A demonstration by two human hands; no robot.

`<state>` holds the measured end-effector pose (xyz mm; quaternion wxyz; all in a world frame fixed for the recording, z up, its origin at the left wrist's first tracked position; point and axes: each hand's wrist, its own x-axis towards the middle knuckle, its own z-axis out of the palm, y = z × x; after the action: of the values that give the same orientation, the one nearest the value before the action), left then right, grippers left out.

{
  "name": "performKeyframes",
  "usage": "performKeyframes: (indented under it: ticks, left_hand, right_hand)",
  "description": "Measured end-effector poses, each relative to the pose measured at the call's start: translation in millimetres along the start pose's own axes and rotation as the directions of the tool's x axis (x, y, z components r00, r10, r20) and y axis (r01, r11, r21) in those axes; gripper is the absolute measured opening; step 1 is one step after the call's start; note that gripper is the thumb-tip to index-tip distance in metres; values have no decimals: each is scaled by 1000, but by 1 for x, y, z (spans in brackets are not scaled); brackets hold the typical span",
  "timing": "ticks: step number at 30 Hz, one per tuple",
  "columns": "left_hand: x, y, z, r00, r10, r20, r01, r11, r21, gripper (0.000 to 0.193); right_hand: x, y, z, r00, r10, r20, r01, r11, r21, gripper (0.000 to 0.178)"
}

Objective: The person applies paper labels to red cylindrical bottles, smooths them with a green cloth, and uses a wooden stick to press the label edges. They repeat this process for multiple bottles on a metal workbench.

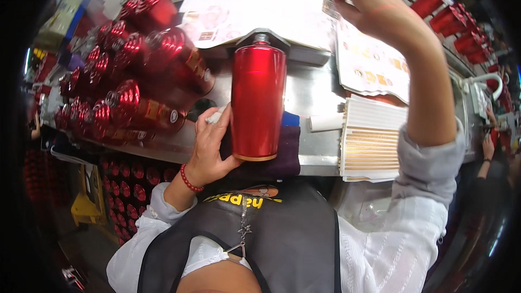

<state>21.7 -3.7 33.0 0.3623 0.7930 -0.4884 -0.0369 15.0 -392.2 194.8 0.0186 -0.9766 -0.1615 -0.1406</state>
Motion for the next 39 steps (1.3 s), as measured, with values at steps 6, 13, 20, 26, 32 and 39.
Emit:
performKeyframes:
  ticks: [6,13,20,26,32,39]
  left_hand:
    - [17,36,-18,937,322,-137,-239,875,422,93]
    - [9,17,-2,993,74,-96,-42,951,305,106]
    - [9,10,7,986,45,-161,-18,986,166,109]
    - [19,33,-9,977,159,-145,-93,918,385,108]
    - [16,21,-6,973,162,-164,-111,954,280,110]
    - [11,30,-5,991,98,-89,-72,964,258,115]
  right_hand:
    - [-15,-77,-62,990,-85,113,79,995,56,15]
    - [-22,-129,-94,976,-164,145,137,974,182,14]
    - [-30,-142,-93,981,-145,132,110,965,239,17]
    - [-36,-144,-86,979,-141,149,102,964,247,22]
    - [-37,-146,-87,978,-146,149,107,965,241,20]
    - [-38,-154,-91,980,-136,147,88,952,294,19]
